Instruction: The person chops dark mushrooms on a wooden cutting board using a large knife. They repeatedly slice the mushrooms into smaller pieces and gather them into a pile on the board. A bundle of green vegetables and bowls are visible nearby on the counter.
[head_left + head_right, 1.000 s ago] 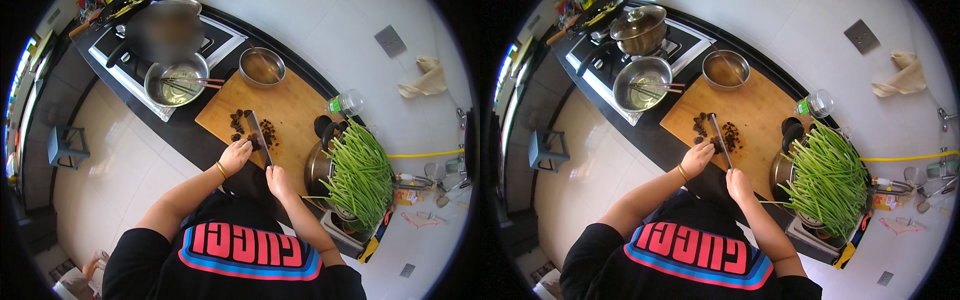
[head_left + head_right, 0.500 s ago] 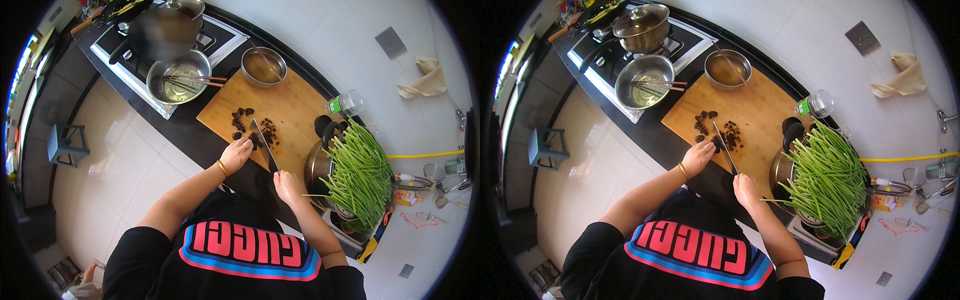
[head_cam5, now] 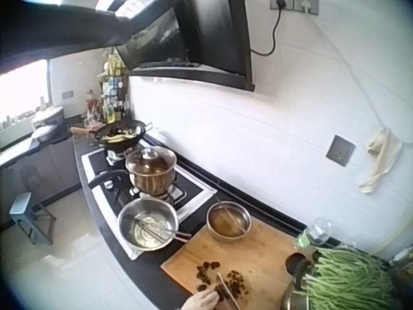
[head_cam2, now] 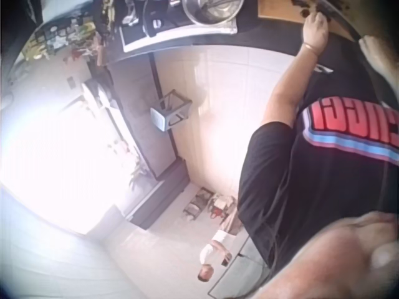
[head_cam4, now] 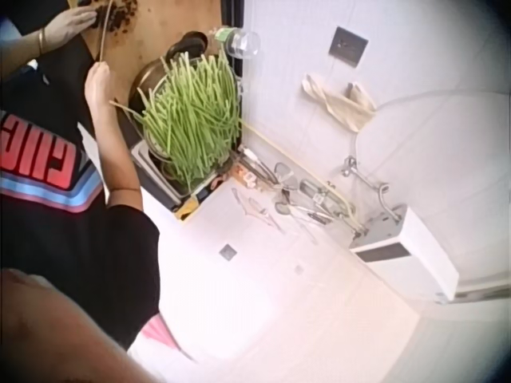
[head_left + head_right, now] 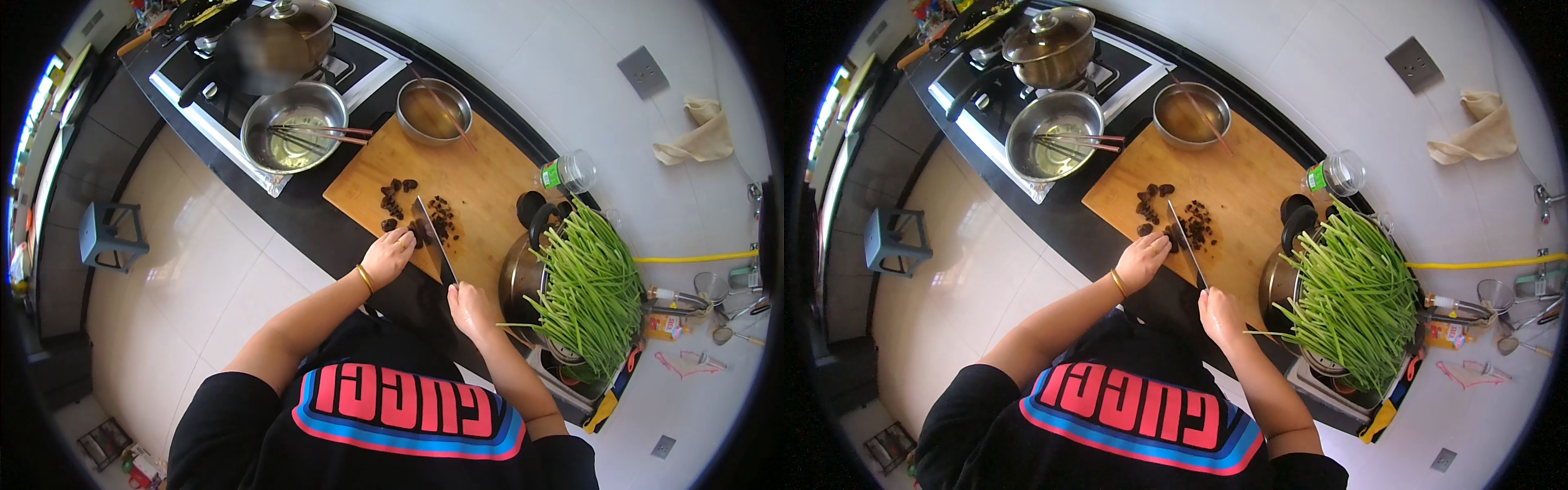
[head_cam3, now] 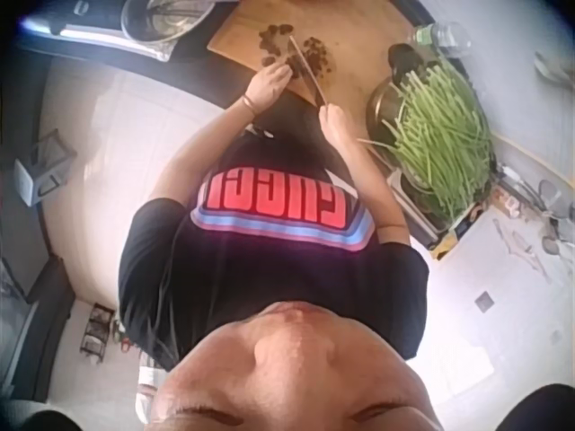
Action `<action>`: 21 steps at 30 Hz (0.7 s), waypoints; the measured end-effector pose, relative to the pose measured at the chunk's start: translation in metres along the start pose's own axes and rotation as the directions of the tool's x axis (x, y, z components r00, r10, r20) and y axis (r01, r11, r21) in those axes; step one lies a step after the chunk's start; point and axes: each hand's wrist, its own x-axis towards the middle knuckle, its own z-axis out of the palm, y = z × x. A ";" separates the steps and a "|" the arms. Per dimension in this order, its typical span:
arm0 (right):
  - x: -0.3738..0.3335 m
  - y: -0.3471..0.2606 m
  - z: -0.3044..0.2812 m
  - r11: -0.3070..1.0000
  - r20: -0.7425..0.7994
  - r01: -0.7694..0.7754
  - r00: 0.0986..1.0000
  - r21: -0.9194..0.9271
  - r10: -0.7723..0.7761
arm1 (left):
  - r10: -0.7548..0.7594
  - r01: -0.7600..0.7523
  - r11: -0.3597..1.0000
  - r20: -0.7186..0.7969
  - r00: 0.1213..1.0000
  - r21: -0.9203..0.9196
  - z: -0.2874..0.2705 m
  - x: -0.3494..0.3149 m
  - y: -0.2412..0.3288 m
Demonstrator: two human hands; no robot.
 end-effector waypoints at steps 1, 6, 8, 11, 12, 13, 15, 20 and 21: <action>-0.001 0.000 0.001 1.000 -0.009 0.004 1.000 0.014 -0.004 | 0.003 -0.003 1.000 -0.002 1.000 -0.001 0.000 0.000 0.000; -0.002 -0.001 -0.005 0.999 -0.006 0.025 1.000 0.046 -0.025 | -0.003 0.003 1.000 0.012 1.000 -0.002 -0.001 0.001 0.000; -0.002 -0.005 -0.007 1.000 0.018 0.027 0.999 -0.004 -0.027 | 0.005 -0.005 1.000 0.014 1.000 0.005 -0.001 0.001 0.000; -0.002 -0.005 -0.005 1.000 0.013 0.024 1.000 -0.008 -0.024 | 0.015 -0.015 1.000 0.006 1.000 0.015 0.000 0.000 0.000; -0.002 -0.006 -0.005 1.000 0.010 0.024 1.000 -0.007 -0.024 | 0.017 -0.017 1.000 0.008 1.000 0.021 0.000 0.000 -0.001; -0.002 -0.008 -0.005 1.000 0.006 0.024 1.000 -0.006 -0.024 | 0.019 -0.019 0.999 0.011 1.000 0.028 0.000 0.000 -0.001; -0.001 -0.010 -0.004 1.000 -0.001 0.031 1.000 0.001 -0.031 | 0.014 -0.014 1.000 0.026 1.000 0.025 -0.001 -0.001 -0.001; 0.008 -0.007 0.020 1.000 -0.047 0.017 0.999 0.020 -0.016 | 0.008 -0.008 1.000 0.021 1.000 0.012 0.000 0.000 0.001; 0.010 -0.011 0.017 1.000 -0.001 -0.017 1.000 0.017 0.017 | 0.003 -0.003 1.000 0.018 1.000 0.013 0.000 0.000 0.001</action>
